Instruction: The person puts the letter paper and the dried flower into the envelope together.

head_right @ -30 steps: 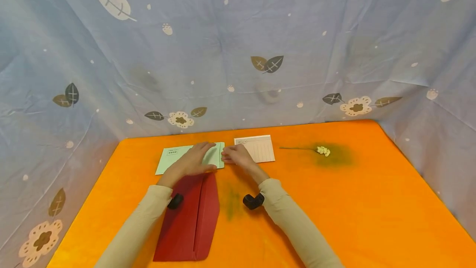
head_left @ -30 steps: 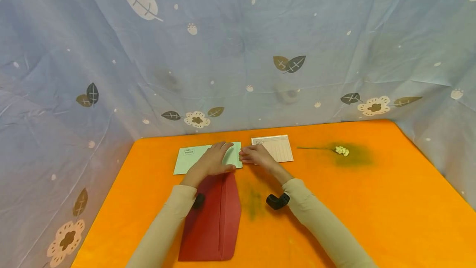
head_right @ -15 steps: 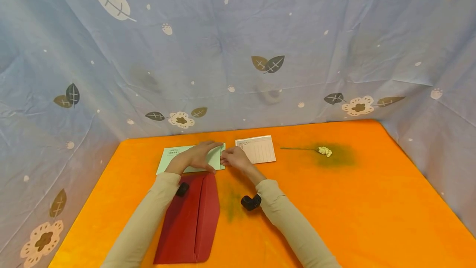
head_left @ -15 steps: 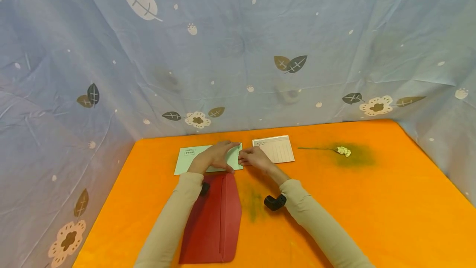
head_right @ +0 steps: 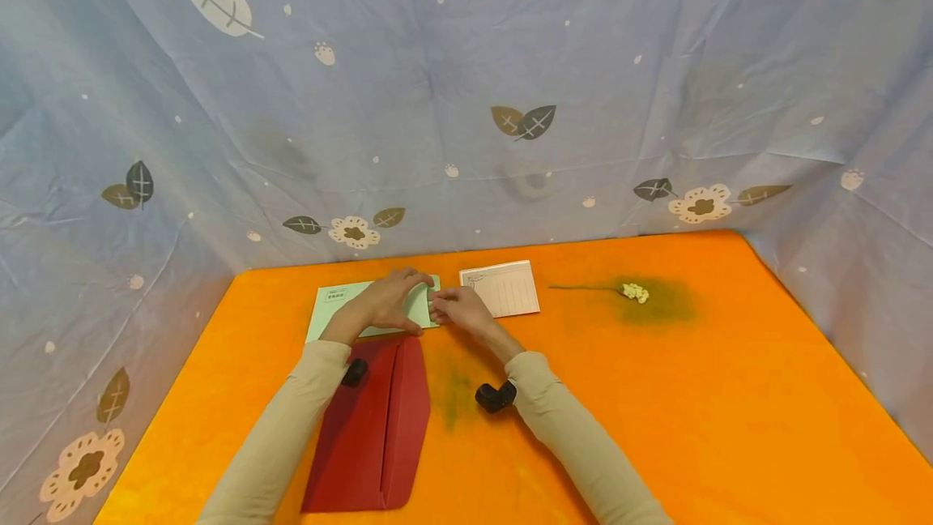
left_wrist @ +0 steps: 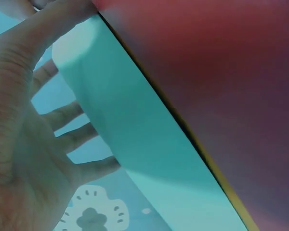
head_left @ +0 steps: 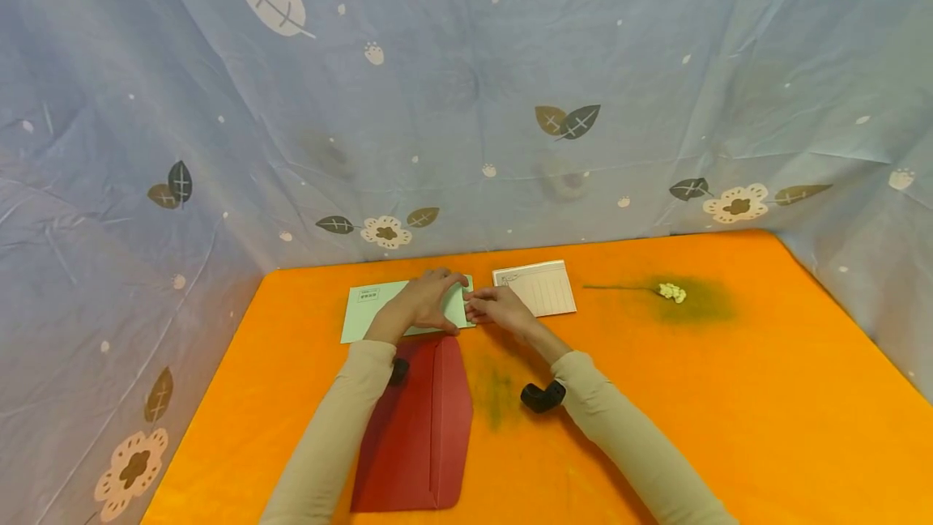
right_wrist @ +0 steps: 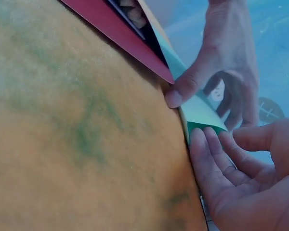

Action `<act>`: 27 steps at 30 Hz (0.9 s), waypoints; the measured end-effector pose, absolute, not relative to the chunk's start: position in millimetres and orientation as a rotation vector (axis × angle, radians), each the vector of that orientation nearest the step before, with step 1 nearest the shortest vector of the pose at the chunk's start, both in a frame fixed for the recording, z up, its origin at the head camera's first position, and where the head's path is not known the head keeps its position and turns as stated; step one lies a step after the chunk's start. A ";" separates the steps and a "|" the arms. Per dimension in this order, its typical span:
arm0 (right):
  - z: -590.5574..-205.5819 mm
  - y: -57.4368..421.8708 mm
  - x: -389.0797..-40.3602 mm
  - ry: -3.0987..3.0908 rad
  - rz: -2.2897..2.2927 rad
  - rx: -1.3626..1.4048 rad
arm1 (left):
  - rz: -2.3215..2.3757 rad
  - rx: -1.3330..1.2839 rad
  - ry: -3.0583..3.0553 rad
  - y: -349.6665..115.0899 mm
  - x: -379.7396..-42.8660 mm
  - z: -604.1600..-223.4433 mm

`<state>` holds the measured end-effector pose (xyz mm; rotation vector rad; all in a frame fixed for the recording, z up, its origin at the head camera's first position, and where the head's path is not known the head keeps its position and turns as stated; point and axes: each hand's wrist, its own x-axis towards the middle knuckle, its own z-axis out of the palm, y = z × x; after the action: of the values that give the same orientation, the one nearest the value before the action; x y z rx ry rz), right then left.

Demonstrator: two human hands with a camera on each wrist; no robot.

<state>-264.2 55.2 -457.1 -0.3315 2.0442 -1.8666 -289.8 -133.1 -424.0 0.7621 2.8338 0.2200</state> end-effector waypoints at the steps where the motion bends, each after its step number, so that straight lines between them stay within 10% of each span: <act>1: -456.4 57.5 -263.5 2.032 -1.876 -0.343 | 0.218 0.760 2.838 -133.2 -289.8 -424.6; 27: -446.1 164.1 -282.6 2.846 -1.289 -0.147 | 0.199 0.789 2.852 -133.9 -286.7 -426.6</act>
<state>-282.6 164.1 -446.1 -0.1467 2.8465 -1.2886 -286.7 -133.9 -426.6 0.7888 2.8522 0.1994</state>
